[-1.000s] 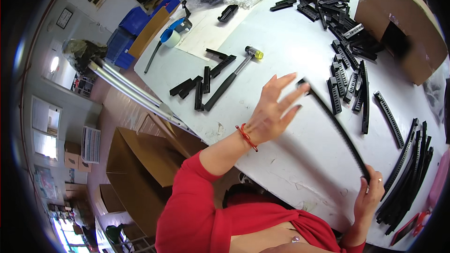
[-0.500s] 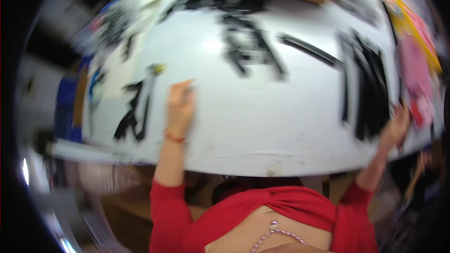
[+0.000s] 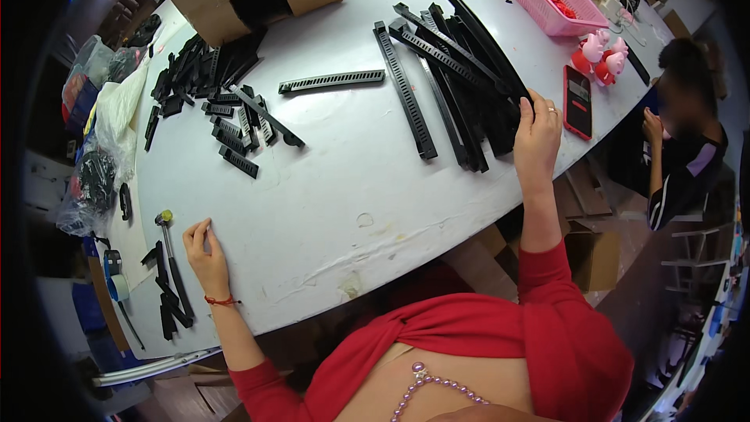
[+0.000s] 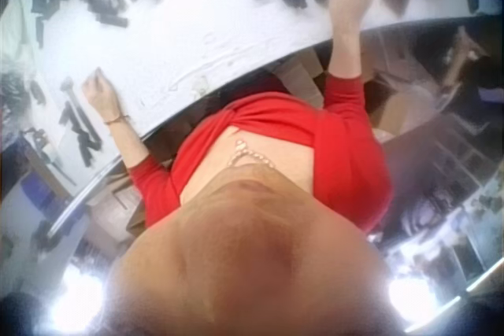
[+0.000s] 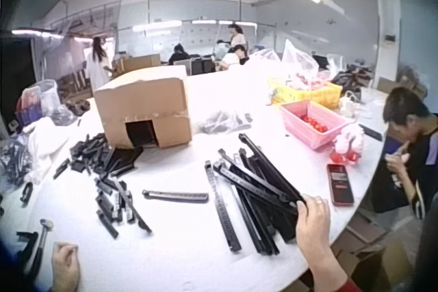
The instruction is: Assembling black plastic components using a rubber mallet and hands at a factory workbench.
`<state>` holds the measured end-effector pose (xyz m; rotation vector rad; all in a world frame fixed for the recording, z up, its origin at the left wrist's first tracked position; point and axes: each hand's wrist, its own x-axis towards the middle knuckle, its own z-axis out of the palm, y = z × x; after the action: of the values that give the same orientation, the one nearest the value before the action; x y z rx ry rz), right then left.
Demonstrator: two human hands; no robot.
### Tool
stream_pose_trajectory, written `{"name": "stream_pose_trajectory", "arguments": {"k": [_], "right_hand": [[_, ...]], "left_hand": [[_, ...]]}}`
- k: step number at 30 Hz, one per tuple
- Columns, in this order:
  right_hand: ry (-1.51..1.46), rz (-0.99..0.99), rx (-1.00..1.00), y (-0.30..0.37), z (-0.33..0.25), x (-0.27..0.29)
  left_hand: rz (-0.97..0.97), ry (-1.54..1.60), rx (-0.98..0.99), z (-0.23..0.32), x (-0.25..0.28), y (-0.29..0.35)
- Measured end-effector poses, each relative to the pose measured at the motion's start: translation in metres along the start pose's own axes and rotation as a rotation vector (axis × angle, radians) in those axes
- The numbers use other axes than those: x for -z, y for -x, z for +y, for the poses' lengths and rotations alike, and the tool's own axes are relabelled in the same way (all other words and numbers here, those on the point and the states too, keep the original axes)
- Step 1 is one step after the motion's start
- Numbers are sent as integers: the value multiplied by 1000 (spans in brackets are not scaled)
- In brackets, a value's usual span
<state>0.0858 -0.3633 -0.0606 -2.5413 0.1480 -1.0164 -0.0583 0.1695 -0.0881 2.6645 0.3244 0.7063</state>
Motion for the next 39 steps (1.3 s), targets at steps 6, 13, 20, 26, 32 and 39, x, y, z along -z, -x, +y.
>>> {"name": "stream_pose_trajectory", "arguments": {"k": [6, 13, 20, 26, 32, 39], "right_hand": [[4, -37, 35, -31, 5, -9], [-71, -109, 190, -42, -43, -7], [-372, -613, 611, 0, -133, -46], [-424, -473, 622, 1, -134, -46], [-507, -482, 625, 4, -131, -35], [248, -558, 627, -7, -102, -80]], "left_hand": [[-25, -18, -9, -1, 3, 2], [-22, -81, -32, 0, 3, -5], [-37, -78, 60, 1, 3, 0], [-44, -66, 57, 1, -2, 8], [-20, -108, 18, -2, 2, 1], [3, -120, -48, -8, 0, 0]]}}
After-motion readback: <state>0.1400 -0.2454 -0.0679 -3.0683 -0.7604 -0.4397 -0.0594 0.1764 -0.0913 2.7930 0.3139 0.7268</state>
